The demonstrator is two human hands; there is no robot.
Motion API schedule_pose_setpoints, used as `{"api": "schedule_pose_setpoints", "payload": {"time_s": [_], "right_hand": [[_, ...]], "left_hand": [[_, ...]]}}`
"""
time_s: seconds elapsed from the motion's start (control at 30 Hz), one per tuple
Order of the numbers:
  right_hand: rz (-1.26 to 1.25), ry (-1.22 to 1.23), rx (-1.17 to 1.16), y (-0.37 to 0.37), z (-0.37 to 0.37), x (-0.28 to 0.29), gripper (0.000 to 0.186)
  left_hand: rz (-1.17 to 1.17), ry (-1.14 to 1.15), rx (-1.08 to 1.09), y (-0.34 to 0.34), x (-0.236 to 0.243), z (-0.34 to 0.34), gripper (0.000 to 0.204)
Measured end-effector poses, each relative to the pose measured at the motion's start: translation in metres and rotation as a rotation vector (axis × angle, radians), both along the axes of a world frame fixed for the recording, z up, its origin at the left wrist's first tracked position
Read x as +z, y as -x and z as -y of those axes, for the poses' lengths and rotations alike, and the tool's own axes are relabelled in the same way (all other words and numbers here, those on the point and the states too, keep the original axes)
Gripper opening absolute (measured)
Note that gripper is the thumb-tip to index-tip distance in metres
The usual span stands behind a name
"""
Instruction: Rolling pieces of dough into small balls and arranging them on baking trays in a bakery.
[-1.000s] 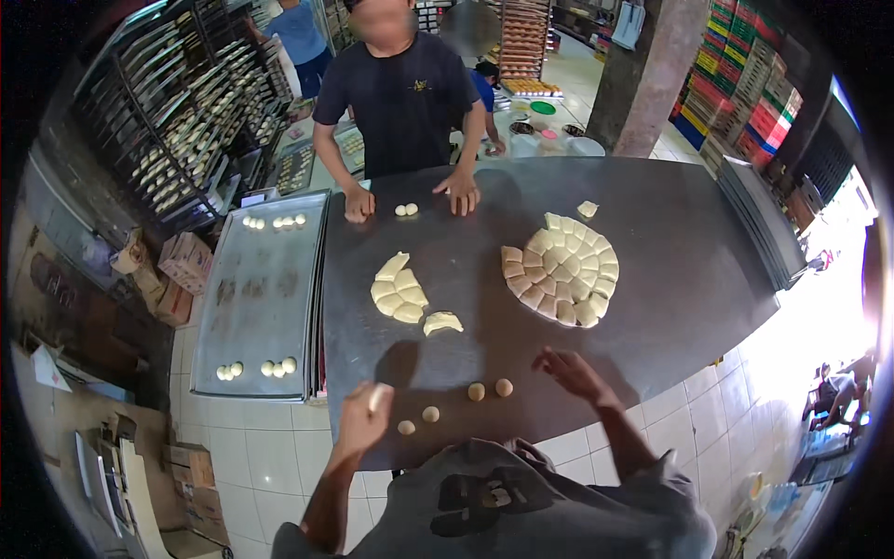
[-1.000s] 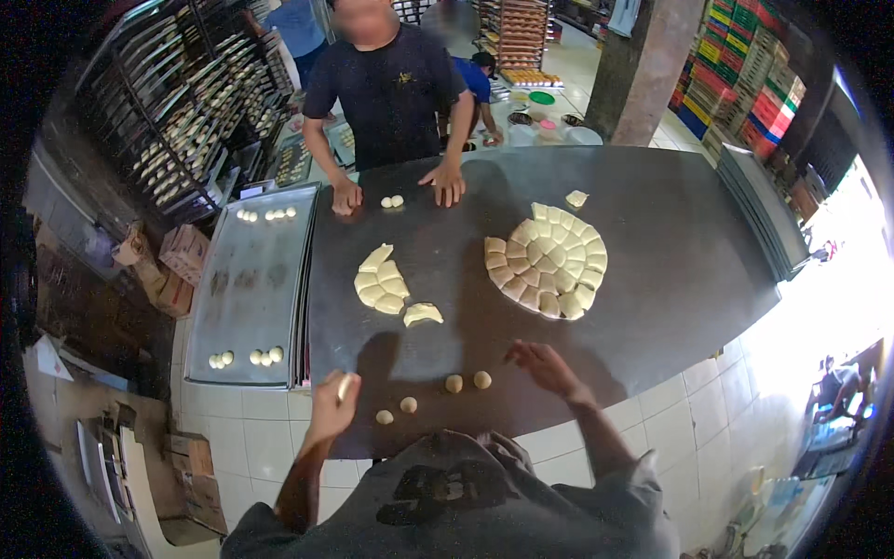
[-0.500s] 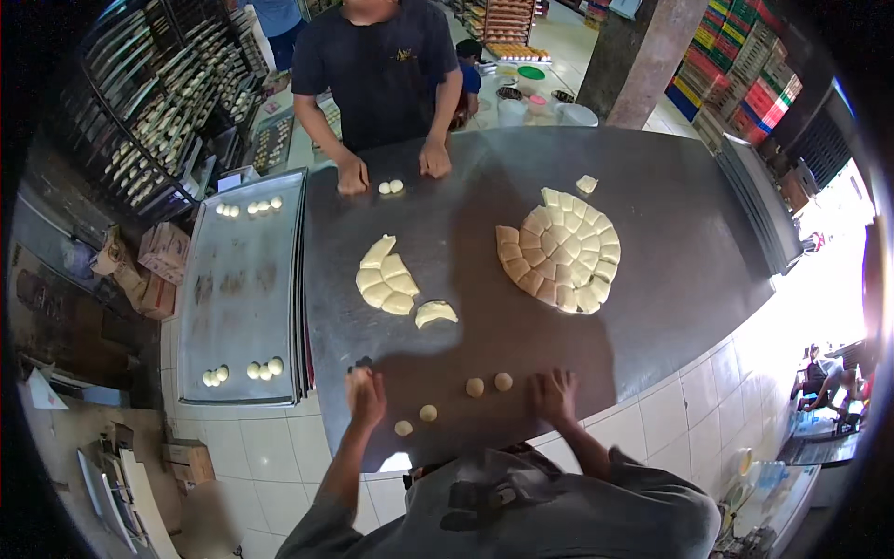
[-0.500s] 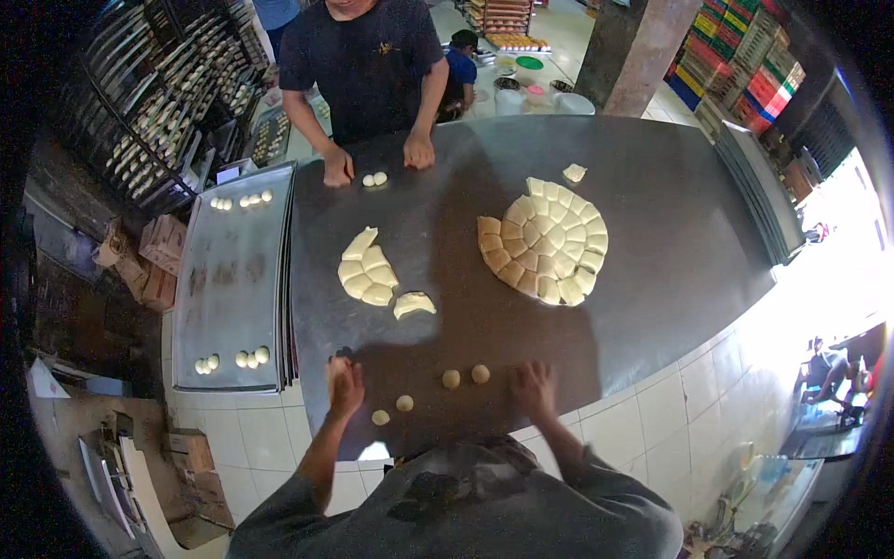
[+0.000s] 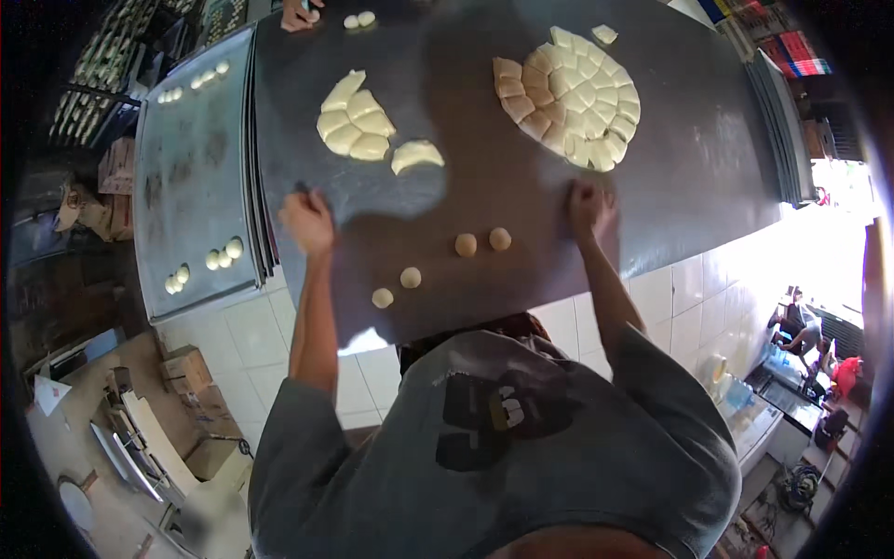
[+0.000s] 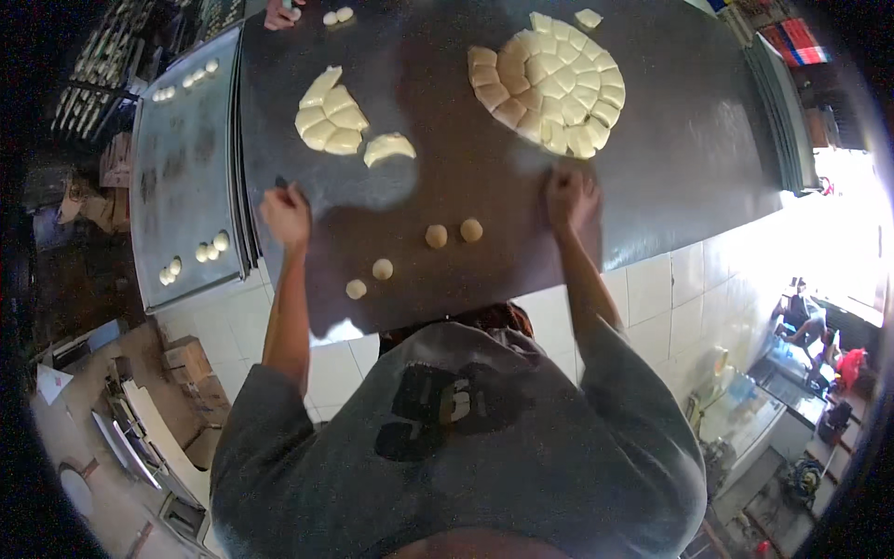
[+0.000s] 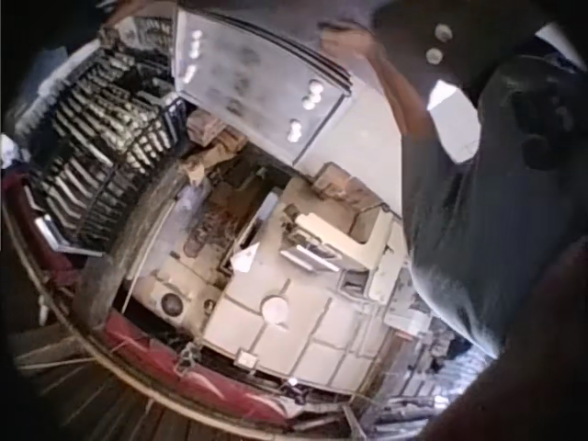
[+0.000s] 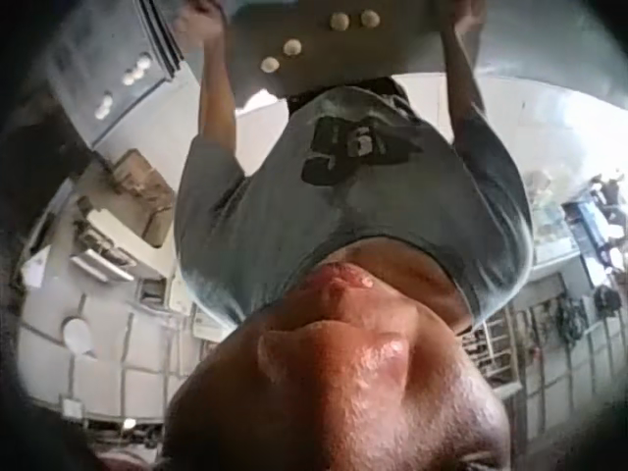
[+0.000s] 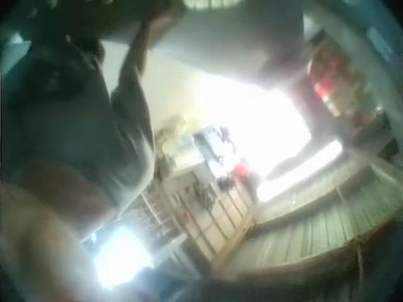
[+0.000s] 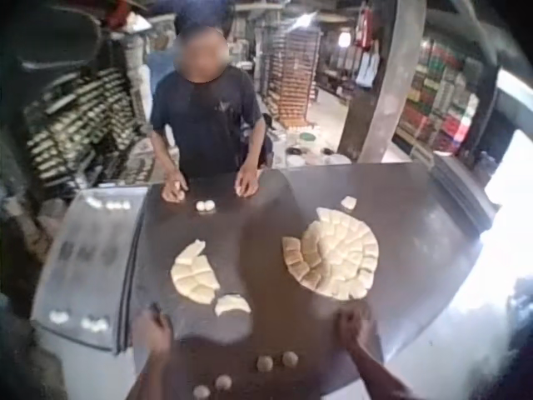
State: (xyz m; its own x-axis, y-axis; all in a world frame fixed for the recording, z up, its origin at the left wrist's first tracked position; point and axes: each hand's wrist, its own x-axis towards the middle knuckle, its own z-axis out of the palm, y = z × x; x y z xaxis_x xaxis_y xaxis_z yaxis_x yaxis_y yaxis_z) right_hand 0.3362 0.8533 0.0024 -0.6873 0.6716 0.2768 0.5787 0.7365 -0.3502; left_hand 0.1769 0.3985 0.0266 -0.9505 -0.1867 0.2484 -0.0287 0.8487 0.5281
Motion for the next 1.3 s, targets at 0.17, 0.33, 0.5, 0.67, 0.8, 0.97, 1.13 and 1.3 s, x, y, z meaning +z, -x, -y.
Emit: {"api": "schedule_pose_setpoints", "payload": {"time_s": [0.17,0.33,0.5,0.67,0.8,0.97,1.13,1.3], "right_hand": [[0.016,0.208,0.235,-0.052,0.061,0.017,0.021],[-0.027,0.469,0.388,-0.068,0.045,0.032,0.027],[0.12,0.563,0.895,-0.017,0.053,0.057,0.04],[0.281,0.041,1.14,0.007,0.067,0.057,0.051],[0.178,-0.226,1.247,0.009,0.077,0.019,0.06],[0.381,-0.152,1.426,0.04,0.055,0.026,0.044],[0.086,-0.397,1.821,0.13,0.107,0.098,0.039],[-0.338,-0.004,1.554,0.201,0.306,0.113,0.05]], "left_hand": [[-0.078,0.069,-0.41,-0.097,-0.009,0.01,0.014],[0.155,-0.271,-0.418,-0.144,0.013,0.059,0.015],[0.447,-0.595,-0.545,-0.17,-0.005,0.084,0.04],[0.035,0.167,-0.64,-0.178,0.031,0.002,0.064],[0.204,0.284,-0.708,-0.166,0.008,-0.049,0.054],[-0.126,0.075,-0.935,-0.134,-0.068,-0.109,0.023],[0.099,0.037,-1.088,-0.132,0.026,-0.098,0.025],[-0.259,-0.182,-0.843,-0.124,0.077,0.024,0.02]]}}
